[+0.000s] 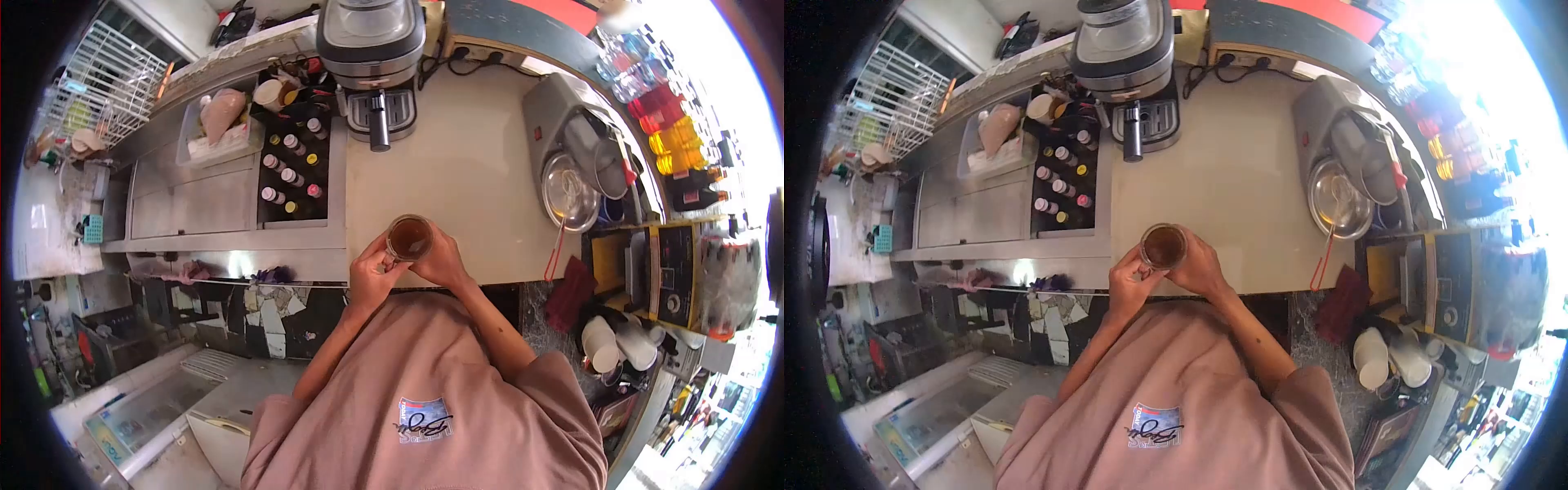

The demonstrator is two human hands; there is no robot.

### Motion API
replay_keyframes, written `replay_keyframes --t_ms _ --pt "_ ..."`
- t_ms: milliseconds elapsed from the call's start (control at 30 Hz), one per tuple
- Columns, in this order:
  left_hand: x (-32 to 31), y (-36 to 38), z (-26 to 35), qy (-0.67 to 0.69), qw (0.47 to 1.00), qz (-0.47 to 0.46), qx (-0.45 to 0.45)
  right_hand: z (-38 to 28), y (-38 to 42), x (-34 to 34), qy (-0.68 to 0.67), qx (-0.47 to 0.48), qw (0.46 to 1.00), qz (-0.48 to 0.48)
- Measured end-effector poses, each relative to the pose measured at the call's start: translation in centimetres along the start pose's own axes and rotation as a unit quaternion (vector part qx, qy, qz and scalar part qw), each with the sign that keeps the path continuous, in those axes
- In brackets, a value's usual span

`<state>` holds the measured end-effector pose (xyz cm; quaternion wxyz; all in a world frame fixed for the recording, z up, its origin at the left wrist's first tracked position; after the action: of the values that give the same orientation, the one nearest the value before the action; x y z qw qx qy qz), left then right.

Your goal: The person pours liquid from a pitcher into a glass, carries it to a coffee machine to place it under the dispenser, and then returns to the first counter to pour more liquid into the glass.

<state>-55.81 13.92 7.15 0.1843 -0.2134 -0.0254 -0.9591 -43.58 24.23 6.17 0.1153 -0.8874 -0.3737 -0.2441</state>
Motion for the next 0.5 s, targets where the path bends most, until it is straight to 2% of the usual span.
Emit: replay_keyframes --t_ms 167,500 --pt "1.9 -0.9 -0.7 0.017 0.999 0.032 -0.002 -0.2 -2.8 -1.4 0.002 0.013 0.999 -0.041" --pt "3.7 -5.6 -1.7 0.033 0.999 0.037 0.012 0.3 -7.9 -1.8 0.009 0.014 0.999 -0.039"
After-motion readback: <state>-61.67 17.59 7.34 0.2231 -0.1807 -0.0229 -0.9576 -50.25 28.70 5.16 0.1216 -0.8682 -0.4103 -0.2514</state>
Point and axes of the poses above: each hand's wrist, its own y-axis away from the middle knuckle, its own x-axis out of the back of the hand, z = x × y, the point moved 7 cm from there along -y, towards the middle knuckle, and after that the axes turned 6 degrees about -z, right-handed, at the moved point
